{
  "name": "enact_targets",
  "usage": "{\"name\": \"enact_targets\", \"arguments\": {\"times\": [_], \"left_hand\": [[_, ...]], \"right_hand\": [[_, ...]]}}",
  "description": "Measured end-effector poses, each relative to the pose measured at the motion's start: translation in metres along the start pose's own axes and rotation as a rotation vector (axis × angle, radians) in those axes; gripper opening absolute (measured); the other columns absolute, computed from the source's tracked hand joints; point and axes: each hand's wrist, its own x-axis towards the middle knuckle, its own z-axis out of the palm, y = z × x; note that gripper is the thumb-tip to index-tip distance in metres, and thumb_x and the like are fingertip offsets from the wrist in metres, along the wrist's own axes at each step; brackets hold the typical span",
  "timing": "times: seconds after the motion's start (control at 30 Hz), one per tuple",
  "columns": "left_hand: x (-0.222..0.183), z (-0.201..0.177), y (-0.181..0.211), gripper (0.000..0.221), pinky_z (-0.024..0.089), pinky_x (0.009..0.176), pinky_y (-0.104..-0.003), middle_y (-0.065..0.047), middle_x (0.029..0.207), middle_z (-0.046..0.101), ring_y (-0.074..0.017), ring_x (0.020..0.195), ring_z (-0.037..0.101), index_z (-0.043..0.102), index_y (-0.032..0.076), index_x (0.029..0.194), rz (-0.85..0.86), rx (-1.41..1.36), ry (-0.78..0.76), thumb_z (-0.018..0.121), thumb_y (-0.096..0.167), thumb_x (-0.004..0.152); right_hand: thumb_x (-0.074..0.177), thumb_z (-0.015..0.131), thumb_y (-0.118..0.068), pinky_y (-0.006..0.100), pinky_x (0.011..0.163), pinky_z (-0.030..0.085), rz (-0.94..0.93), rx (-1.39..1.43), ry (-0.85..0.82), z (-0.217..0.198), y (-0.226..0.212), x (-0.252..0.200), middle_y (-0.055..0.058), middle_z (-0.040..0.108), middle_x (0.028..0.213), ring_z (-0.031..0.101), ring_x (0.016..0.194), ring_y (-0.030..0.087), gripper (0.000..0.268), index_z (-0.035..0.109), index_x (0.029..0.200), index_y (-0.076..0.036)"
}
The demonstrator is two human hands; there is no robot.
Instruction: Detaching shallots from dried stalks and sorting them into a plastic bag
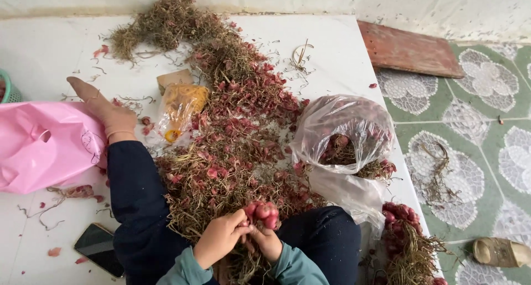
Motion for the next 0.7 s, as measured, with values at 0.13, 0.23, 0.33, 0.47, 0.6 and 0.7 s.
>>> {"name": "enact_targets", "arguments": {"times": [0.13,0.23,0.33,0.47,0.6,0.7], "left_hand": [[0.011,0.006,-0.033,0.015,0.051,0.054,-0.028,0.002,0.067,0.067,-0.0139,0.054,0.062,0.054,0.015,0.085,0.009,0.098,0.023,0.063,0.016,0.096],[0.034,-0.001,-0.039,0.01,0.046,0.047,-0.026,0.002,0.064,0.067,-0.0113,0.048,0.06,0.057,0.013,0.087,-0.026,-0.136,-0.069,0.062,0.01,0.095],[0.094,-0.012,-0.08,0.015,0.049,0.043,-0.027,-0.001,0.073,0.059,-0.0121,0.052,0.052,0.056,0.015,0.099,-0.09,-0.262,0.105,0.045,0.006,0.103],[0.207,-0.025,-0.171,0.027,0.057,0.071,-0.036,-0.018,0.137,0.05,-0.0274,0.084,0.065,0.06,0.007,0.125,-0.243,0.009,0.34,0.054,0.004,0.098],[0.257,-0.022,-0.186,0.05,0.055,0.099,-0.055,-0.028,0.138,0.051,-0.0446,0.113,0.06,0.045,-0.003,0.141,-0.506,0.288,0.171,0.061,0.025,0.103],[0.264,-0.011,-0.201,0.039,0.06,0.092,-0.048,-0.027,0.119,0.062,-0.0403,0.099,0.068,0.058,-0.008,0.121,-0.422,0.41,0.197,0.069,0.018,0.095]], "right_hand": [[0.11,0.056,-0.02,0.024,0.049,0.04,0.092,-0.11,-0.136,-0.002,-0.003,-0.003,0.0,0.056,0.067,0.047,0.051,0.011,0.021,0.064,0.095,-0.007],[0.109,0.059,-0.017,0.02,0.049,0.036,0.19,-0.102,-0.134,0.006,-0.004,0.003,-0.001,0.059,0.07,0.047,0.052,0.007,0.019,0.067,0.096,-0.006],[0.101,0.054,0.004,0.027,0.085,0.055,-0.089,0.045,-0.279,0.004,0.005,0.013,0.011,0.066,0.102,0.064,0.088,0.018,0.027,0.056,0.127,0.004],[0.103,0.057,-0.003,0.018,0.044,0.036,-0.036,0.145,-0.204,0.004,0.0,0.014,0.015,0.074,0.108,0.046,0.051,0.008,0.026,0.059,0.128,0.005],[0.106,0.058,-0.015,0.018,0.055,0.044,0.016,0.247,-0.064,0.003,0.002,0.018,0.01,0.068,0.083,0.064,0.069,0.015,0.023,0.063,0.12,0.002],[0.111,0.045,-0.021,0.019,0.063,0.04,-0.071,0.174,-0.103,-0.01,0.001,0.023,0.003,0.061,0.08,0.051,0.068,0.01,0.028,0.058,0.127,-0.003]]}}
